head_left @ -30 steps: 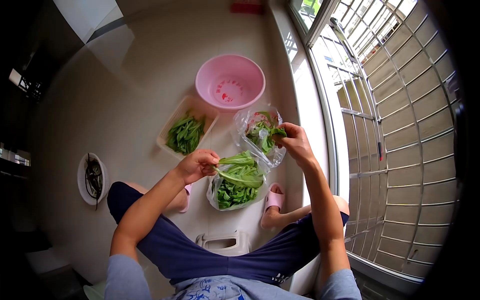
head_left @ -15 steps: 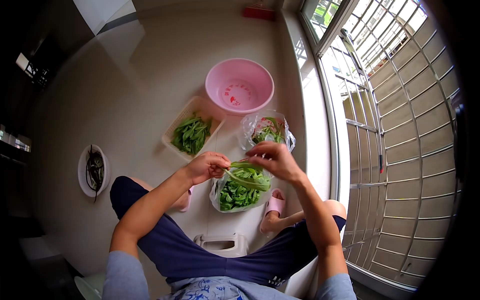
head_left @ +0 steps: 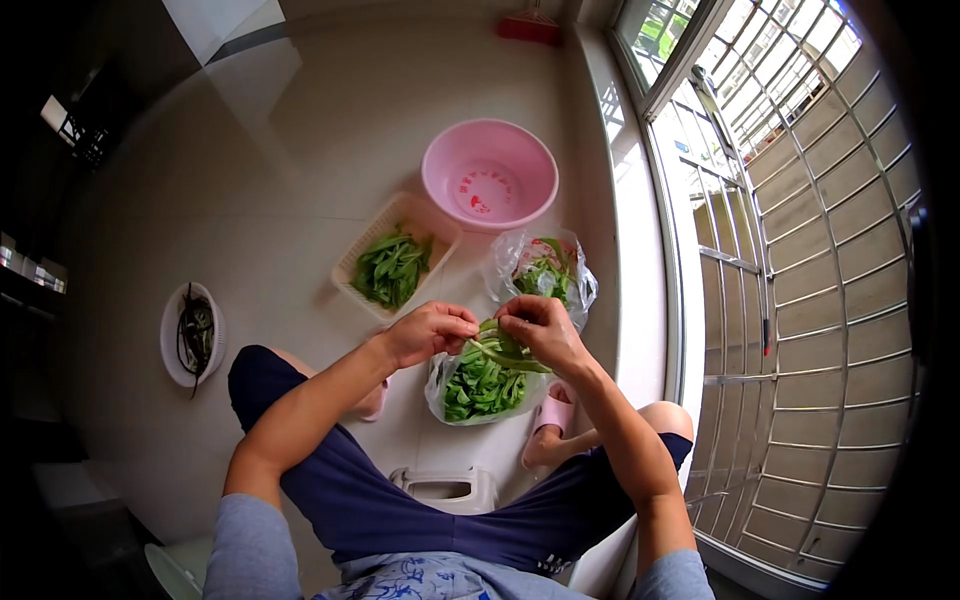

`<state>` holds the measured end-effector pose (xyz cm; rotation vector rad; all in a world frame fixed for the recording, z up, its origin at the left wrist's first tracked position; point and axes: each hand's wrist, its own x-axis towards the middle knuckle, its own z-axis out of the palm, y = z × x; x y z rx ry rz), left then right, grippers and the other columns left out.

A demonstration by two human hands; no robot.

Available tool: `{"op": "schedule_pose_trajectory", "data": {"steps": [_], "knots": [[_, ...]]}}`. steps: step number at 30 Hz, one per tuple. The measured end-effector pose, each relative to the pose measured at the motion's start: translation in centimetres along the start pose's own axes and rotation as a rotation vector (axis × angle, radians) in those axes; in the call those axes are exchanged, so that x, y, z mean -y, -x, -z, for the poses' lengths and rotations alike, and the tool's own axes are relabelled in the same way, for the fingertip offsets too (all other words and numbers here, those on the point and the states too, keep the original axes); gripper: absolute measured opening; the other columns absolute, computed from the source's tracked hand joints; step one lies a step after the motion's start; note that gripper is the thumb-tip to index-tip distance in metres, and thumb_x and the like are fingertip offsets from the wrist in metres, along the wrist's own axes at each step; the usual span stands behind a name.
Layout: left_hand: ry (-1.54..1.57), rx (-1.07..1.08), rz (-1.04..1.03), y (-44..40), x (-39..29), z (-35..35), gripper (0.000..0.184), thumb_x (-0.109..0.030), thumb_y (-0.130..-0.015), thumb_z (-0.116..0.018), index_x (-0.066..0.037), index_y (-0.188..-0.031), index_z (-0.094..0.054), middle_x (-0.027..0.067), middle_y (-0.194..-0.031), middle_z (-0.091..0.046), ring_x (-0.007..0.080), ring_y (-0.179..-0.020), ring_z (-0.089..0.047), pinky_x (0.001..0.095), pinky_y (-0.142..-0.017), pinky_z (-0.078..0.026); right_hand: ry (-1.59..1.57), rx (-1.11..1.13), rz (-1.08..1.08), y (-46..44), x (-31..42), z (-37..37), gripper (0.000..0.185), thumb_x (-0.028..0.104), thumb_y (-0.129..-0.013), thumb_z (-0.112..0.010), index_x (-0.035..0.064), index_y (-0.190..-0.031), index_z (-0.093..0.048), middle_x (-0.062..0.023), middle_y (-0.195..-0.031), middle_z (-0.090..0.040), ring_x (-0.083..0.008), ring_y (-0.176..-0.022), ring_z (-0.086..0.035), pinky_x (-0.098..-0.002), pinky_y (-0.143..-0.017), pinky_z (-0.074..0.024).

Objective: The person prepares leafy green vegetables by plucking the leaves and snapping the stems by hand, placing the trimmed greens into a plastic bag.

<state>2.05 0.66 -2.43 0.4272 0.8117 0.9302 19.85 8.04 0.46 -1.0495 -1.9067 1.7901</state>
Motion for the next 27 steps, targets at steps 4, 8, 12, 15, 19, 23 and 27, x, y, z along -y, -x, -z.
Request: {"op": "schedule_pose_trajectory", "data": {"steps": [4,8,12,15,19,23,27], "knots": [[-0.038,0.002,-0.019,0.4,-0.4,0.9,0.008,-0.007,-0.071,-0.055,-0.001,-0.077,-0.055,0.0016,-0.064,-0.052,0.0066,-0.049,-0.042,0.0192,-0.047,-0.035,-0.007,-0.164,0.090,-1.4,0.2,1.0,0.008,0.005,-0.076,-0.050,-0.0012,-0.077,-0.054,-0.0034,-0.064,-0.052,-0.0078,-0.056,-0.046,-0.0212,-0.051,-0.0377],[-0.320,-0.113,0.019,1.0,0.3,1.6,0.010,-0.007,-0.069,-0.057,0.001,-0.075,-0.056,0.0018,-0.059,-0.052,0.0071,-0.049,-0.044,0.0189,-0.047,-0.035,-0.161,-0.335,0.318,-3.0,1.9,1.0,0.006,0.002,-0.076,-0.049,-0.0016,-0.079,-0.054,-0.0032,-0.065,-0.053,-0.0069,-0.056,-0.048,-0.0185,-0.049,-0.0394],[-0.575,-0.090,0.067,1.7,1.6,1.9,0.010,-0.011,-0.071,-0.057,-0.001,-0.074,-0.056,0.0002,-0.058,-0.051,0.0063,-0.050,-0.045,0.0181,-0.048,-0.037,-0.104,-0.244,0.391,-5.4,1.7,-2.6,0.016,-0.004,-0.075,-0.048,-0.0035,-0.091,-0.052,-0.0075,-0.082,-0.055,-0.0126,-0.074,-0.055,-0.0229,-0.060,-0.0464],[-0.595,-0.064,0.061,2.0,1.7,2.1,0.009,-0.010,-0.071,-0.057,-0.001,-0.073,-0.056,-0.0004,-0.056,-0.050,0.0059,-0.047,-0.044,0.0173,-0.046,-0.036,0.094,-0.221,0.424,-7.3,1.5,-4.9,0.030,-0.003,-0.074,-0.049,-0.0008,-0.104,-0.048,-0.0114,-0.093,-0.055,-0.0145,-0.080,-0.055,-0.0262,-0.066,-0.0469],[-0.602,-0.059,0.046,2.4,0.4,1.7,0.013,-0.013,-0.072,-0.058,0.000,-0.075,-0.056,0.0015,-0.059,-0.052,0.0071,-0.053,-0.048,0.0196,-0.050,-0.039,0.382,-0.104,0.365,-6.2,2.1,-3.2,0.023,0.001,-0.072,-0.051,-0.0023,-0.095,-0.054,-0.0108,-0.084,-0.058,-0.0128,-0.069,-0.056,-0.0247,-0.063,-0.0455],[-0.503,-0.053,0.038,2.5,-1.0,1.4,0.011,-0.011,-0.072,-0.057,0.000,-0.076,-0.057,0.0006,-0.061,-0.052,0.0063,-0.053,-0.047,0.0182,-0.050,-0.039,0.311,0.118,0.073,-3.9,2.2,0.1,0.012,0.005,-0.073,-0.052,-0.0021,-0.078,-0.060,-0.0064,-0.066,-0.058,-0.0093,-0.059,-0.052,-0.0231,-0.055,-0.0424],[-0.396,-0.061,0.046,2.2,-1.3,1.2,0.010,-0.012,-0.072,-0.057,-0.002,-0.072,-0.057,0.0001,-0.058,-0.052,0.0059,-0.049,-0.047,0.0169,-0.046,-0.039,0.176,0.423,-0.041,-1.2,2.2,1.6,0.020,0.011,-0.073,-0.058,-0.0020,-0.089,-0.058,-0.0073,-0.081,-0.059,-0.0108,-0.075,-0.054,-0.0222,-0.068,-0.0431]]}}
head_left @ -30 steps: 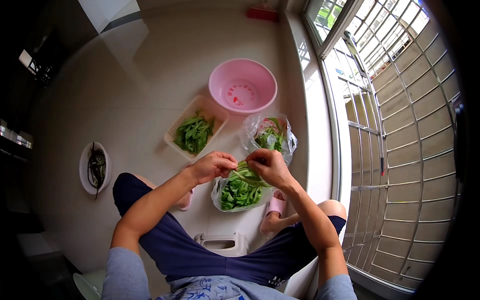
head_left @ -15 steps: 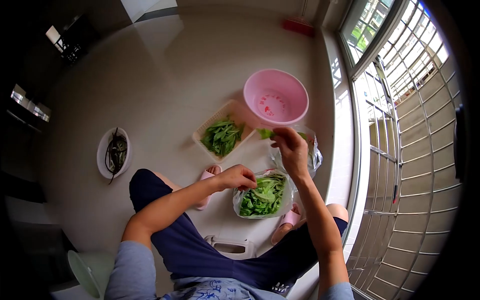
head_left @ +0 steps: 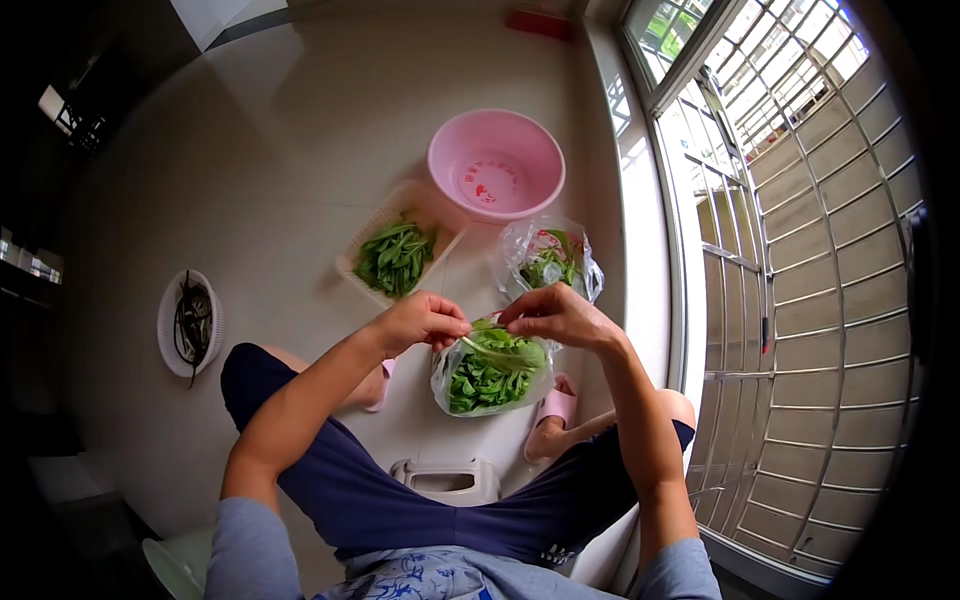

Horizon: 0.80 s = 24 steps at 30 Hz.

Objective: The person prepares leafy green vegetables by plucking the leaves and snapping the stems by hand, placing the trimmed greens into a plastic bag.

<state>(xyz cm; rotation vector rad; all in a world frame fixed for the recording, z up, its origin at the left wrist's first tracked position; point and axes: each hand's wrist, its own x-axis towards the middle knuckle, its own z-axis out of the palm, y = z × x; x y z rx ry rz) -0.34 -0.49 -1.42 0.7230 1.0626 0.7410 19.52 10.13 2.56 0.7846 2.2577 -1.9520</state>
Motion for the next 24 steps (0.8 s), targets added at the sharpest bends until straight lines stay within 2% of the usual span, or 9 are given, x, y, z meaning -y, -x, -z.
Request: {"op": "schedule_pose_trajectory", "data": {"steps": [1,3,4,5,8,10,14,21,24], "knots": [[0.063,-0.013,0.027,-0.1,-0.3,-0.2,0.010,-0.012,-0.072,-0.057,-0.002,-0.072,-0.056,0.0001,-0.057,-0.051,0.0059,-0.048,-0.047,0.0167,-0.045,-0.039,0.018,0.025,0.015,0.4,-0.6,-0.2,0.023,0.011,-0.072,-0.060,-0.0030,-0.090,-0.057,-0.0084,-0.087,-0.059,-0.0126,-0.079,-0.054,-0.0226,-0.073,-0.0426],[0.124,-0.022,0.058,-0.5,-0.5,-0.7,0.010,-0.011,-0.072,-0.057,-0.002,-0.071,-0.056,0.0000,-0.056,-0.051,0.0060,-0.046,-0.046,0.0166,-0.044,-0.038,0.041,-0.021,0.077,1.5,-0.8,-1.3,0.025,0.013,-0.070,-0.062,-0.0021,-0.089,-0.057,-0.0086,-0.086,-0.059,-0.0132,-0.078,-0.054,-0.0240,-0.071,-0.0428],[0.184,-0.028,0.079,-0.8,-0.7,-0.9,0.009,-0.010,-0.072,-0.056,-0.001,-0.070,-0.055,0.0006,-0.056,-0.050,0.0070,-0.045,-0.046,0.0179,-0.044,-0.038,0.209,-0.049,0.114,1.8,-0.6,-1.6,0.025,0.012,-0.068,-0.063,-0.0015,-0.087,-0.057,-0.0085,-0.083,-0.059,-0.0126,-0.075,-0.054,-0.0248,-0.068,-0.0430],[0.243,-0.033,0.102,-1.1,-0.7,-1.2,0.009,-0.009,-0.072,-0.056,-0.001,-0.068,-0.054,0.0011,-0.056,-0.050,0.0081,-0.044,-0.045,0.0193,-0.043,-0.038,0.292,-0.101,0.191,2.1,-0.8,-1.9,0.025,0.018,-0.068,-0.063,-0.0009,-0.084,-0.058,-0.0105,-0.080,-0.059,-0.0202,-0.070,-0.055,-0.0289,-0.064,-0.0429],[0.375,0.023,0.055,-2.3,-0.3,-2.1,0.017,-0.017,-0.074,-0.057,-0.001,-0.077,-0.053,0.0038,-0.065,-0.052,0.0093,-0.053,-0.047,0.0205,-0.051,-0.042,0.228,-0.153,0.143,2.8,-1.6,-2.0,0.020,0.013,-0.069,-0.060,-0.0020,-0.082,-0.057,-0.0093,-0.074,-0.058,-0.0165,-0.064,-0.054,-0.0276,-0.060,-0.0425],[0.559,0.138,-0.035,-2.8,-0.6,-3.2,0.023,-0.023,-0.076,-0.056,-0.003,-0.088,-0.052,0.0031,-0.074,-0.054,0.0089,-0.066,-0.052,0.0203,-0.061,-0.043,-0.079,-0.196,0.067,3.1,-2.5,-1.9,0.016,0.011,-0.071,-0.058,-0.0025,-0.079,-0.057,-0.0058,-0.067,-0.056,-0.0110,-0.059,-0.051,-0.0241,-0.056,-0.0413],[0.506,0.110,-0.011,-3.7,0.1,-5.3,0.020,-0.020,-0.076,-0.056,-0.005,-0.090,-0.052,0.0030,-0.083,-0.056,0.0117,-0.079,-0.052,0.0267,-0.074,-0.040,-0.317,-0.250,0.002,3.6,-3.0,-1.4,0.015,0.014,-0.073,-0.059,-0.0003,-0.076,-0.057,-0.0006,-0.064,-0.053,-0.0044,-0.059,-0.047,-0.0175,-0.053,-0.0379],[0.391,0.021,0.017,-4.5,0.2,-5.4,0.015,-0.014,-0.077,-0.053,-0.004,-0.088,-0.054,0.0037,-0.081,-0.057,0.0120,-0.073,-0.055,0.0258,-0.070,-0.043,-0.312,-0.199,-0.122,4.3,-2.4,-0.8,0.025,0.027,-0.075,-0.057,0.0015,-0.073,-0.058,-0.0016,-0.059,-0.052,-0.0051,-0.053,-0.046,-0.0181,-0.047,-0.0355],[0.400,0.007,0.051,-4.3,-0.6,-5.7,0.016,-0.014,-0.077,-0.053,-0.003,-0.089,-0.054,0.0040,-0.082,-0.057,0.0117,-0.071,-0.055,0.0236,-0.068,-0.044,-0.555,-0.199,-0.189,4.4,-2.6,-0.4,0.027,0.027,-0.080,-0.050,0.0014,-0.083,-0.058,0.0006,-0.060,-0.050,-0.0054,-0.051,-0.046,-0.0170,-0.045,-0.0328]]}}
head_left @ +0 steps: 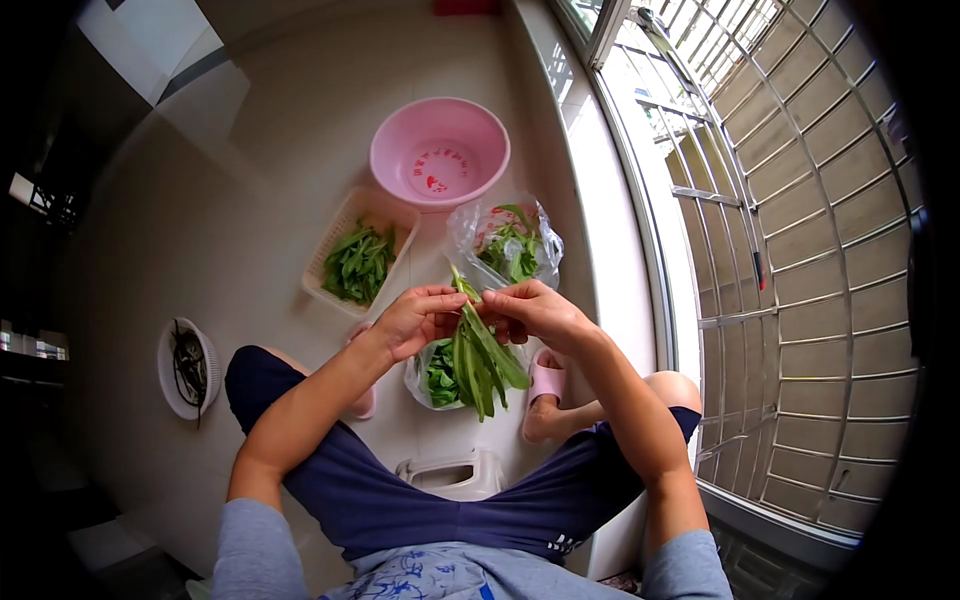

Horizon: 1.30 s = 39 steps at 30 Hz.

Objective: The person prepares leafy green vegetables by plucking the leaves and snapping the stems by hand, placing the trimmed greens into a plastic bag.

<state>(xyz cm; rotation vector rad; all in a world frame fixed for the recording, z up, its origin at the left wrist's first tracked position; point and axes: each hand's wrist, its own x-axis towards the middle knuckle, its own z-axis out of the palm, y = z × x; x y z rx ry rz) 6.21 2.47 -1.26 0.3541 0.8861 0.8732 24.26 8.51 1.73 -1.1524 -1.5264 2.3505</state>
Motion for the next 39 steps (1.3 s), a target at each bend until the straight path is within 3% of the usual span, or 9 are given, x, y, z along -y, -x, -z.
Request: {"op": "schedule_pose_trajectory", "data": {"steps": [7,14,20,25,33,39], "knots": [[0.055,0.047,-0.057,-0.2,-0.2,1.1,0.016,-0.012,-0.077,-0.052,-0.001,-0.090,-0.055,0.0048,-0.082,-0.057,0.0116,-0.073,-0.055,0.0227,-0.071,-0.044,-0.234,0.152,-0.112,0.1,-0.8,0.9,0.014,0.014,-0.077,-0.054,0.0020,-0.086,-0.056,0.0013,-0.061,-0.049,-0.0057,-0.053,-0.047,-0.0144,-0.045,-0.0352],[0.025,0.044,-0.127,0.0,-0.4,1.3,0.016,-0.010,-0.078,-0.050,0.000,-0.090,-0.055,0.0058,-0.082,-0.057,0.0126,-0.076,-0.054,0.0248,-0.074,-0.042,-0.242,0.224,-0.111,-0.2,-1.2,0.4,0.008,0.011,-0.074,-0.057,0.0042,-0.078,-0.055,0.0019,-0.062,-0.050,-0.0053,-0.053,-0.047,-0.0141,-0.048,-0.0387],[-0.016,0.010,-0.188,0.5,-0.5,1.1,0.015,-0.010,-0.078,-0.051,-0.002,-0.090,-0.055,0.0041,-0.083,-0.056,0.0124,-0.077,-0.053,0.0262,-0.075,-0.041,-0.267,0.154,-0.109,-0.7,-2.0,0.1,0.003,0.008,-0.074,-0.054,0.0049,-0.074,-0.053,0.0018,-0.062,-0.050,-0.0050,-0.051,-0.046,-0.0153,-0.046,-0.0370],[-0.037,-0.034,-0.245,0.6,-0.3,1.2,0.013,-0.011,-0.077,-0.052,-0.005,-0.088,-0.056,0.0023,-0.081,-0.056,0.0110,-0.075,-0.051,0.0253,-0.071,-0.040,-0.552,-0.007,-0.059,-1.5,-2.6,0.2,0.002,0.004,-0.072,-0.050,0.0027,-0.073,-0.051,0.0009,-0.060,-0.048,-0.0050,-0.048,-0.042,-0.0163,-0.043,-0.0328],[0.135,-0.085,-0.306,1.0,-1.3,2.6,0.011,-0.011,-0.076,-0.054,-0.005,-0.085,-0.057,0.0004,-0.079,-0.056,0.0092,-0.072,-0.051,0.0216,-0.069,-0.040,-0.600,-0.071,0.005,-1.5,-1.5,0.7,0.005,0.007,-0.076,-0.052,0.0042,-0.080,-0.050,0.0001,-0.065,-0.051,-0.0063,-0.055,-0.049,-0.0156,-0.047,-0.0386],[0.175,-0.196,-0.241,1.8,-1.3,4.2,0.014,-0.010,-0.076,-0.054,-0.002,-0.088,-0.055,0.0019,-0.078,-0.055,0.0080,-0.070,-0.052,0.0198,-0.065,-0.042,-0.816,0.141,0.041,-3.3,-1.2,0.8,0.009,0.006,-0.078,-0.050,0.0033,-0.086,-0.048,0.0004,-0.068,-0.050,-0.0060,-0.055,-0.047,-0.0149,-0.045,-0.0369]]}}
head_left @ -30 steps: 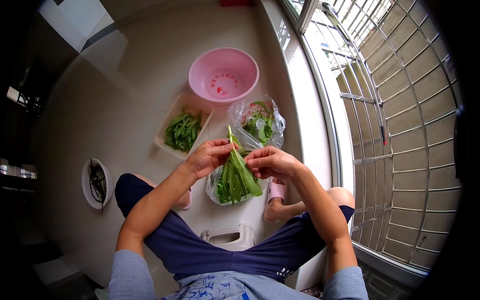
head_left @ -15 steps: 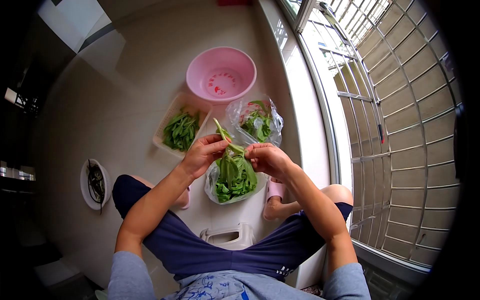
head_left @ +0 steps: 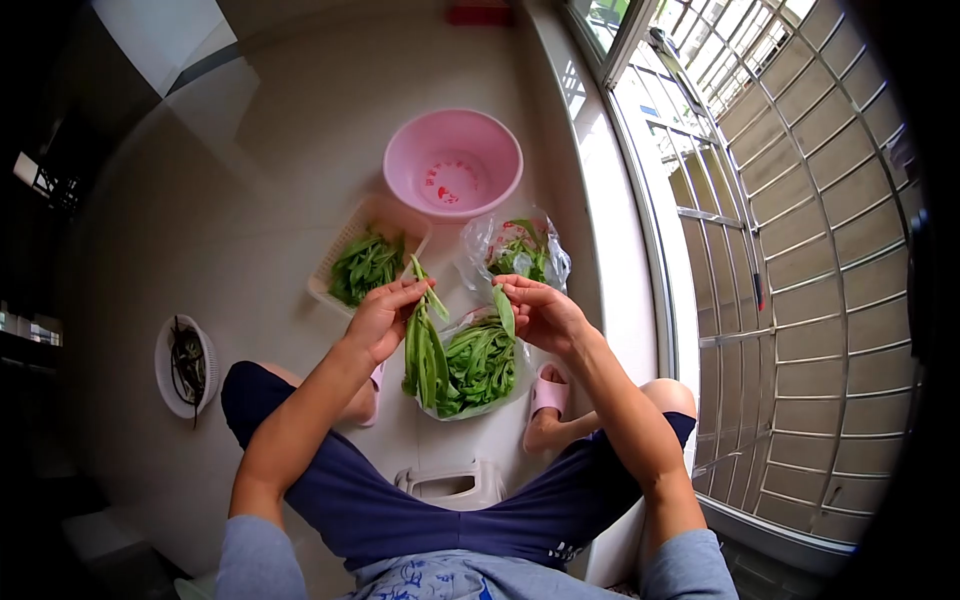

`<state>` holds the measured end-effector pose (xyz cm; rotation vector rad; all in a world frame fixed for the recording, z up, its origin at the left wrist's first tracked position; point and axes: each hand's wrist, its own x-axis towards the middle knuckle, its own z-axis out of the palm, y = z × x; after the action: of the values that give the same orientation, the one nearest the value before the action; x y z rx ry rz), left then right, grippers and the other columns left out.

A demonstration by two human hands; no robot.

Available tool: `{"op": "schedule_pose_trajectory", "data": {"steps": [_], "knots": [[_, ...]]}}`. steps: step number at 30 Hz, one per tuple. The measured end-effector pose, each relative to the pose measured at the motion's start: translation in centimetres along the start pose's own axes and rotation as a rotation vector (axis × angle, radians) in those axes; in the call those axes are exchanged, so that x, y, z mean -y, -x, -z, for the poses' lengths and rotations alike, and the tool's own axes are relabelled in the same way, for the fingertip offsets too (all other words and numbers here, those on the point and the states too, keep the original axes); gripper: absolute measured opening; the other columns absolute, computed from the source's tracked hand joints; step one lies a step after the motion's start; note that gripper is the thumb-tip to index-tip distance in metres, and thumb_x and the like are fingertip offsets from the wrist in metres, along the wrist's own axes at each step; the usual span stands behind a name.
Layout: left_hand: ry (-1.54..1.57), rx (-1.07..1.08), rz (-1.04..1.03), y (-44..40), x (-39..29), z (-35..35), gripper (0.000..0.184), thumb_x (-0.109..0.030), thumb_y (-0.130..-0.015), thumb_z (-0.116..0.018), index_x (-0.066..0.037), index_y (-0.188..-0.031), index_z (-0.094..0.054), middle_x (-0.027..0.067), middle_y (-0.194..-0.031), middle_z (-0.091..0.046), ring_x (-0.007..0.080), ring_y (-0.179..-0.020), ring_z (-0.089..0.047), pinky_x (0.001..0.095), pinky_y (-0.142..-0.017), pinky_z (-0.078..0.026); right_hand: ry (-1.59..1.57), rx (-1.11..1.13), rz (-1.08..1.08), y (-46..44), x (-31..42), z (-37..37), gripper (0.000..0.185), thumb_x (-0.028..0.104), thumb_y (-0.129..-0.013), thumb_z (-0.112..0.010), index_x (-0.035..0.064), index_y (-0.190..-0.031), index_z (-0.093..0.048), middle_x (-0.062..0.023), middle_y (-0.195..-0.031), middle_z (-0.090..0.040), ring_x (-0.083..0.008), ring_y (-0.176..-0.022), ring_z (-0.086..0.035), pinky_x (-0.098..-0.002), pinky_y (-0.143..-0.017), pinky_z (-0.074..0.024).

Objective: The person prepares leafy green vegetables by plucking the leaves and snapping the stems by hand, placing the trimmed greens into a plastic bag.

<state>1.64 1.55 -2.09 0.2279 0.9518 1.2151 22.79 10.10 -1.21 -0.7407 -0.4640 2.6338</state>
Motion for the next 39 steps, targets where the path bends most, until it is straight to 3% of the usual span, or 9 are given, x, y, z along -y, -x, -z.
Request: {"op": "schedule_pose_trajectory", "data": {"steps": [4,8,14,18,22,23,27,32,39], "knots": [[-0.028,-0.052,0.007,1.1,-0.1,0.6,0.015,-0.011,-0.076,-0.055,-0.004,-0.089,-0.055,0.0001,-0.076,-0.055,0.0079,-0.069,-0.052,0.0198,-0.065,-0.042,-0.031,0.097,-0.049,-1.7,-0.3,-1.1,0.010,0.006,-0.077,-0.051,0.0028,-0.086,-0.048,-0.0009,-0.068,-0.050,-0.0069,-0.055,-0.048,-0.0155,-0.045,-0.0371],[-0.072,-0.113,-0.014,2.3,-0.6,1.6,0.007,-0.013,-0.074,-0.057,-0.011,-0.081,-0.055,-0.0031,-0.072,-0.055,0.0061,-0.063,-0.050,0.0195,-0.061,-0.039,0.173,-0.049,0.136,-3.8,0.2,-3.7,0.007,0.004,-0.075,-0.052,0.0035,-0.080,-0.049,-0.0022,-0.066,-0.051,-0.0107,-0.056,-0.052,-0.0175,-0.047,-0.0405],[-0.061,-0.174,-0.039,3.1,-0.9,3.3,0.009,-0.015,-0.072,-0.061,-0.013,-0.073,-0.052,-0.0059,-0.064,-0.050,0.0036,-0.055,-0.043,0.0175,-0.054,-0.034,-0.194,0.094,0.053,-8.0,-0.5,-5.7,0.012,0.000,-0.074,-0.049,-0.0008,-0.086,-0.048,-0.0072,-0.074,-0.054,-0.0136,-0.058,-0.053,-0.0185,-0.052,-0.0455],[-0.044,-0.161,-0.039,3.2,-1.3,3.5,0.010,-0.014,-0.071,-0.061,-0.012,-0.074,-0.052,-0.0051,-0.065,-0.050,0.0040,-0.055,-0.044,0.0176,-0.053,-0.035,-0.308,0.254,0.025,-9.0,-2.1,-6.3,0.025,-0.008,-0.071,-0.042,-0.0049,-0.095,-0.044,-0.0128,-0.086,-0.055,-0.0174,-0.074,-0.056,-0.0198,-0.061,-0.0483],[-0.057,-0.116,-0.071,3.3,-1.6,2.7,0.008,-0.014,-0.072,-0.060,-0.011,-0.075,-0.053,-0.0052,-0.067,-0.051,0.0037,-0.056,-0.045,0.0169,-0.054,-0.035,-0.347,0.264,-0.016,-9.4,-3.2,-7.0,0.024,-0.003,-0.075,-0.044,-0.0033,-0.099,-0.045,-0.0130,-0.086,-0.055,-0.0182,-0.075,-0.058,-0.0204,-0.062,-0.0501],[-0.053,-0.112,-0.078,3.2,-1.6,2.8,0.007,-0.014,-0.072,-0.059,-0.011,-0.076,-0.053,-0.0053,-0.067,-0.051,0.0036,-0.056,-0.045,0.0166,-0.054,-0.035,-0.277,0.252,0.013,-9.5,-3.4,-7.1,0.014,0.003,-0.076,-0.051,0.0000,-0.090,-0.049,-0.0087,-0.082,-0.057,-0.0125,-0.073,-0.058,-0.0157,-0.058,-0.0497],[-0.061,-0.113,-0.067,2.9,-1.1,3.6,0.010,-0.013,-0.075,-0.056,-0.010,-0.084,-0.053,-0.0030,-0.073,-0.051,0.0062,-0.063,-0.047,0.0197,-0.059,-0.038,-0.332,0.198,-0.059,-10.1,-3.5,-6.5,0.010,0.004,-0.076,-0.051,0.0019,-0.086,-0.050,-0.0076,-0.078,-0.057,-0.0125,-0.071,-0.058,-0.0159,-0.055,-0.0493],[-0.066,-0.153,-0.045,3.0,-1.1,4.0,0.012,-0.013,-0.075,-0.056,-0.010,-0.086,-0.053,-0.0025,-0.075,-0.052,0.0072,-0.066,-0.048,0.0207,-0.061,-0.038,-0.218,0.147,0.029,-10.7,-3.8,-7.2,0.006,0.006,-0.076,-0.052,0.0034,-0.081,-0.049,-0.0073,-0.073,-0.057,-0.0116,-0.060,-0.055,-0.0176,-0.048,-0.0455],[0.016,-0.180,-0.160,3.0,-2.9,4.9,0.011,-0.014,-0.076,-0.056,-0.009,-0.085,-0.052,-0.0004,-0.074,-0.053,0.0087,-0.064,-0.050,0.0230,-0.058,-0.042,0.154,-0.002,0.258,-10.1,-3.4,-8.1,0.006,0.006,-0.077,-0.051,0.0033,-0.082,-0.048,-0.0089,-0.071,-0.056,-0.0120,-0.059,-0.055,-0.0180,-0.049,-0.0451]]}}
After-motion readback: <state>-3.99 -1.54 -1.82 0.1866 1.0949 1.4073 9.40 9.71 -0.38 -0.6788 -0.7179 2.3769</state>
